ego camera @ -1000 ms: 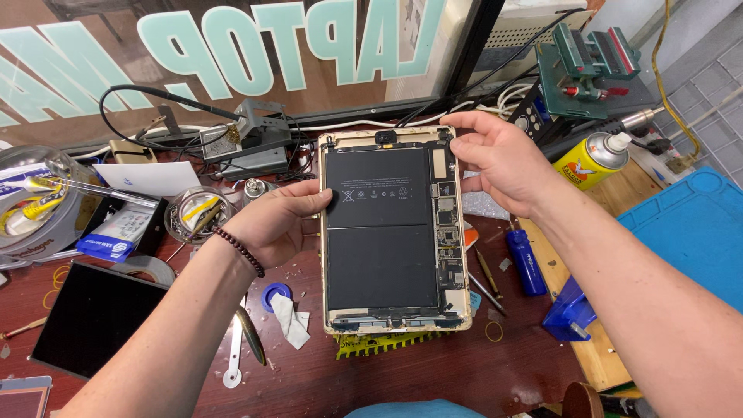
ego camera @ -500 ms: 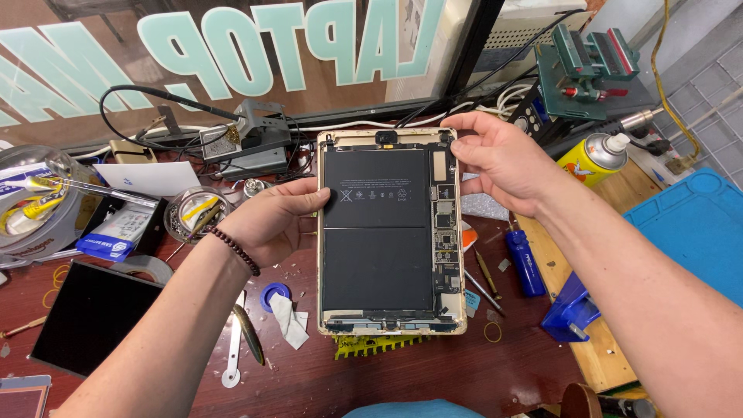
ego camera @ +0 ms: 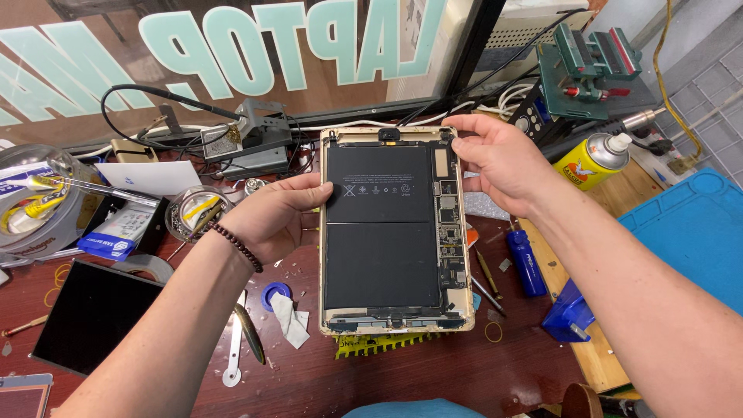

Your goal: The person aligns a replacement screen assembly over an opened tablet body and presses it into place along the edges. They then lift the tablet, hold it up, and press around the frame while checking the fitted screen.

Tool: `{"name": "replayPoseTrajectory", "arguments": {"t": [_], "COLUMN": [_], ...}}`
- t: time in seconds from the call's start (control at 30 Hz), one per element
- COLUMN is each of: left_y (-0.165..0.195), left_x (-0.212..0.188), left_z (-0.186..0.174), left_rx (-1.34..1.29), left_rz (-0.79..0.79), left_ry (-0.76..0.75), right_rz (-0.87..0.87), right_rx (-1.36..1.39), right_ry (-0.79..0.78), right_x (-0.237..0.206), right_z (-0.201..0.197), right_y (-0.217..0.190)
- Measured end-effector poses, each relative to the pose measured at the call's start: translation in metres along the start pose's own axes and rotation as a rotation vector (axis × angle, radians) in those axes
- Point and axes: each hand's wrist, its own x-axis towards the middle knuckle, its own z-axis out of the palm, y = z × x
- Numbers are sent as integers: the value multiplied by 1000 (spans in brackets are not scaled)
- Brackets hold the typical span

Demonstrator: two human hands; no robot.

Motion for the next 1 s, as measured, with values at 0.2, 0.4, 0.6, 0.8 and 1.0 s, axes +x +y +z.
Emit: {"name": "replayPoseTrajectory", "arguments": {"t": [0.2,0.4,0.6,0.8,1.0], "left_y": [-4,-6,-7,-8,-7], "left_x": [1,1,2,2,2], "left_z": [-1,-3,-4,-4,-2], "left_rx": [-2,12,21,19,18], "left_rz": [-23,-18,-21,-18,-39], "left_ry": [21,11,8,-14,20], "right_rz": [-19,-54,-58,-27,-46], "right_rx": [-53,-129,-56,-51,-39], "right_ry": [60,138,156,146,157], "right_x": [-1,2,5,7,8], "right_z": [4,11,12,10,12], "right_y": [5,13,19,21,23]}}
